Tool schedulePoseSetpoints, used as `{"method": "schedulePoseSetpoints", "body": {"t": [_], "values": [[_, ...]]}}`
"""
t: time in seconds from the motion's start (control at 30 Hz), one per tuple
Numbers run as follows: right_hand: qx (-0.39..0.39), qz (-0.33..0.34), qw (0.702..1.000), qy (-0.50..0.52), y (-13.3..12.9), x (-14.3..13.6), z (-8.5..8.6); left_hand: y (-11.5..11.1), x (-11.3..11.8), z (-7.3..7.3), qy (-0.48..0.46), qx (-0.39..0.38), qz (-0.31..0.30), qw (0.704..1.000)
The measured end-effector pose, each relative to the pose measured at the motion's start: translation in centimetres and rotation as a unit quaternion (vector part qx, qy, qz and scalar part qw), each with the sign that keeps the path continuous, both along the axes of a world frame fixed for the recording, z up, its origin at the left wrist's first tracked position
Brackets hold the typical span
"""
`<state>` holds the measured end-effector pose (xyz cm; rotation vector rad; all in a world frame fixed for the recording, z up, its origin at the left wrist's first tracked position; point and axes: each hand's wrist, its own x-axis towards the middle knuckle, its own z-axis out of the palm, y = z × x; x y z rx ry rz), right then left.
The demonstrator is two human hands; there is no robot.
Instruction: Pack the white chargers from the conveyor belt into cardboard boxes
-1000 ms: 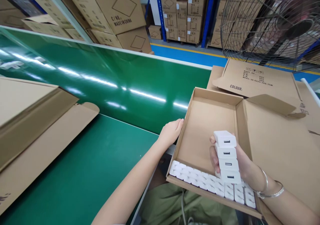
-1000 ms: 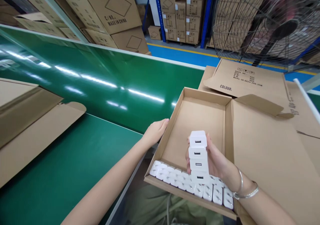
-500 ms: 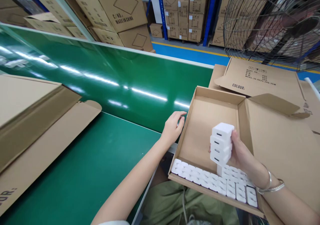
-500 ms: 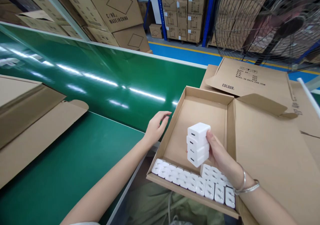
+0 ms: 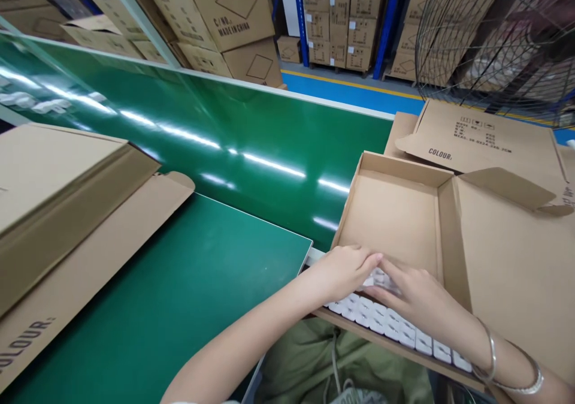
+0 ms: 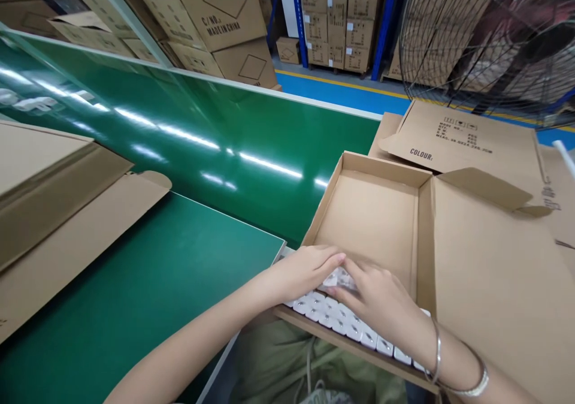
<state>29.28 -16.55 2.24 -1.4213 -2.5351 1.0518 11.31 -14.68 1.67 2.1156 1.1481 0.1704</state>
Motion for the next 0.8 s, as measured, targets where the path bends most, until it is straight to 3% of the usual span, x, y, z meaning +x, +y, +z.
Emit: {"method": "schedulePoseSetpoints", "body": {"t": [0.17, 0.33, 0.5, 0.63, 0.73, 0.8], "values": [[-0.132, 0.024, 0.99, 0.044, 1.0, 0.8, 1.3, 0.0, -0.2, -0.6, 0.059, 0.041, -0.099, 0.993], [-0.185, 0.011, 0.974, 0.133, 1.8, 1.8, 0.6, -0.2, -0.1, -1.5, 0.061, 0.074, -0.113, 0.989], [-0.196, -0.037, 0.971, 0.134, 2.0, 2.6, -0.9, -0.8, 0.7, -2.6, -0.042, 0.013, -0.027, 0.999], [-0.197, -0.043, 0.969, 0.142, 2.5, 2.7, -1.6, -0.8, 0.2, -0.9, -0.031, -0.007, 0.006, 0.999], [-0.177, -0.074, 0.976, 0.102, 3.3, 2.4, -1.8, 0.3, -1.4, 1.2, -0.084, 0.037, 0.137, 0.986], [-0.173, -0.101, 0.977, 0.079, 4.1, 2.1, -2.2, 1.4, -2.6, 1.7, -0.193, 0.065, 0.257, 0.945]]}}
